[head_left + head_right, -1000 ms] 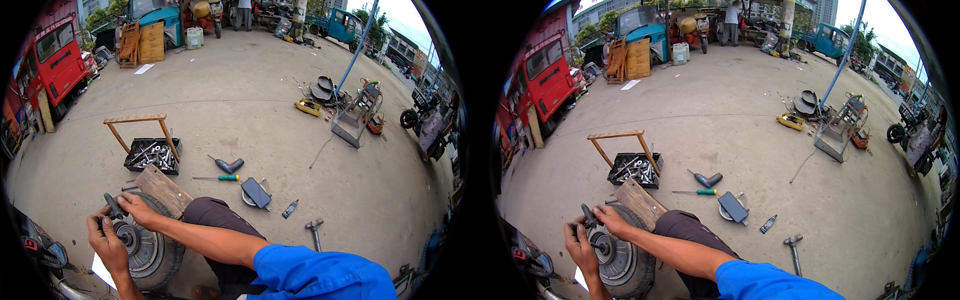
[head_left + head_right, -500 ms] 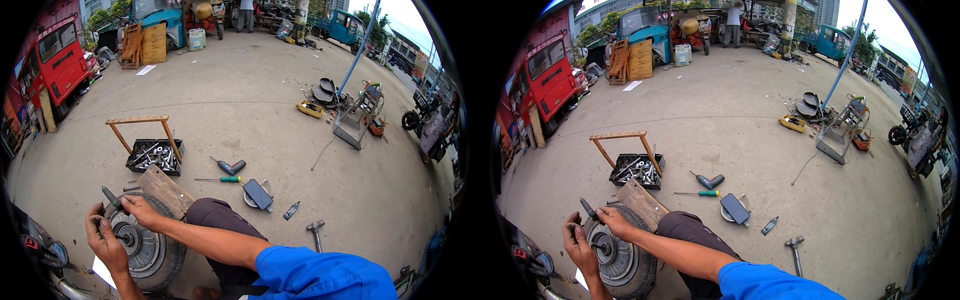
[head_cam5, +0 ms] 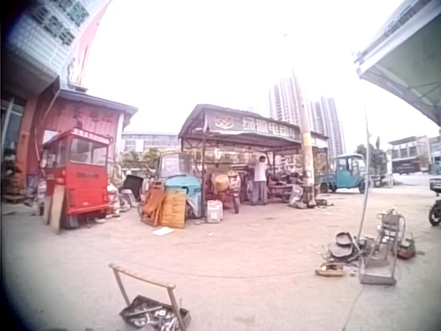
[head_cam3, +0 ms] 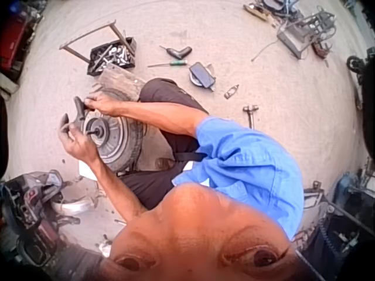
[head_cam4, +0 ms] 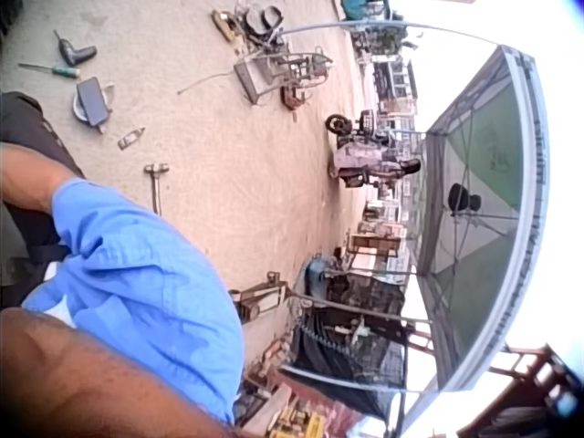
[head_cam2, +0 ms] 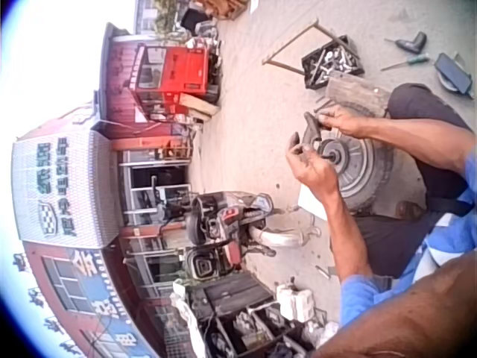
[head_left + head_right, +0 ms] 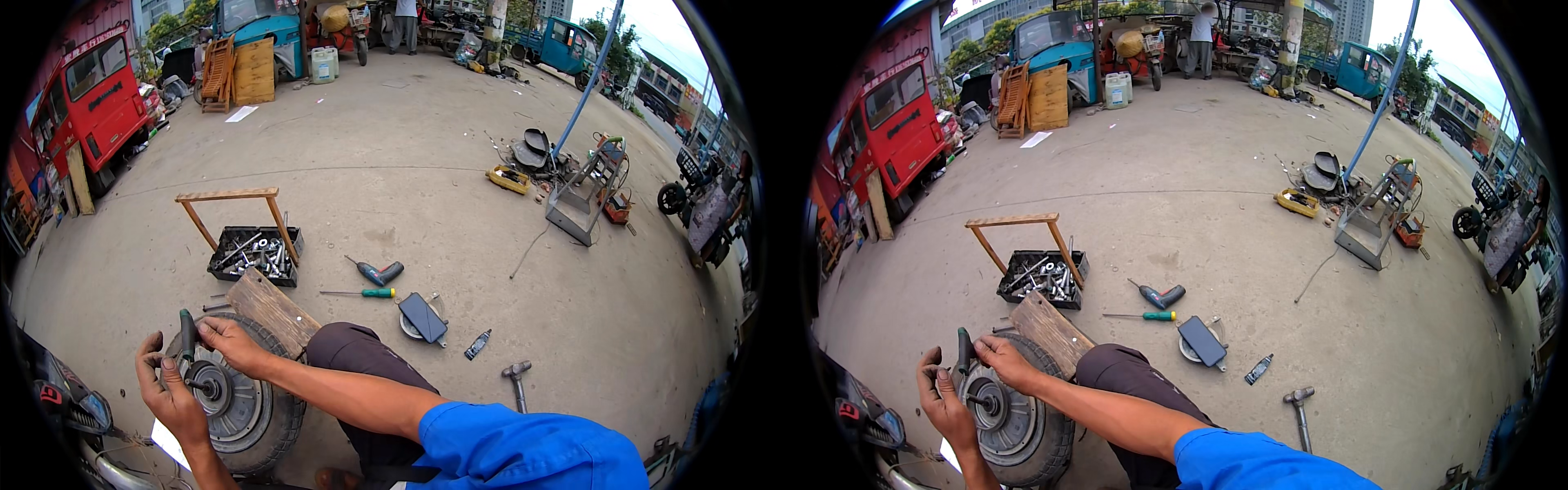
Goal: The person uses a screwdriver to loosen screws on a motor casing attached to a tire, then uses a hammer to tap the casing loose. The person removes the casing to reveal the internal copper windings of the motor.
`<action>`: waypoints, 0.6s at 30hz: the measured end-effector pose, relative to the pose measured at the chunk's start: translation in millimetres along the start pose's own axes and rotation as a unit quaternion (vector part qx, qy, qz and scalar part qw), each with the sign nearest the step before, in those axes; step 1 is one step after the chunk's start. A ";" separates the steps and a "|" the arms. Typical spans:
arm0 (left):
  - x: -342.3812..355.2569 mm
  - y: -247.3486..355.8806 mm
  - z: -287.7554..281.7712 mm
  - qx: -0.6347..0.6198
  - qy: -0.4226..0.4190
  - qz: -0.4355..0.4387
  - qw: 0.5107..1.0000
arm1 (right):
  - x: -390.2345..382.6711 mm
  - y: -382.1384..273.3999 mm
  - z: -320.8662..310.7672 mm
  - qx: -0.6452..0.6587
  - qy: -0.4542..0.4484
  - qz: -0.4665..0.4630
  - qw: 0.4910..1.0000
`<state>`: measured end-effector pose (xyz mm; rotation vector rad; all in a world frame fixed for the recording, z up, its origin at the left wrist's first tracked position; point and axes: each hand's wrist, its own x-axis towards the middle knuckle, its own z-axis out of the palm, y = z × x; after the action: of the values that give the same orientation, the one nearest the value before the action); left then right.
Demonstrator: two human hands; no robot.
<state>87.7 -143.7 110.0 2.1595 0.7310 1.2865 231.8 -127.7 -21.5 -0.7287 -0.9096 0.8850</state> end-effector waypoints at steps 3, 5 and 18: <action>1.1 -6.7 -4.2 0.007 0.023 0.023 0.999 | 2.2 3.5 -2.3 0.004 0.000 0.005 1.000; 1.0 -10.0 -6.4 -0.009 0.025 0.022 0.999 | -2.5 -4.6 2.8 0.010 0.025 -0.012 1.000; -2.3 -15.6 -5.9 -0.034 0.028 0.006 0.999 | -0.5 -1.6 1.4 0.025 0.020 -0.006 0.999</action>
<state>78.5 -133.1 100.6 2.0841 0.6866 1.3623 230.9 -128.6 -19.7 -0.6946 -0.8533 0.8764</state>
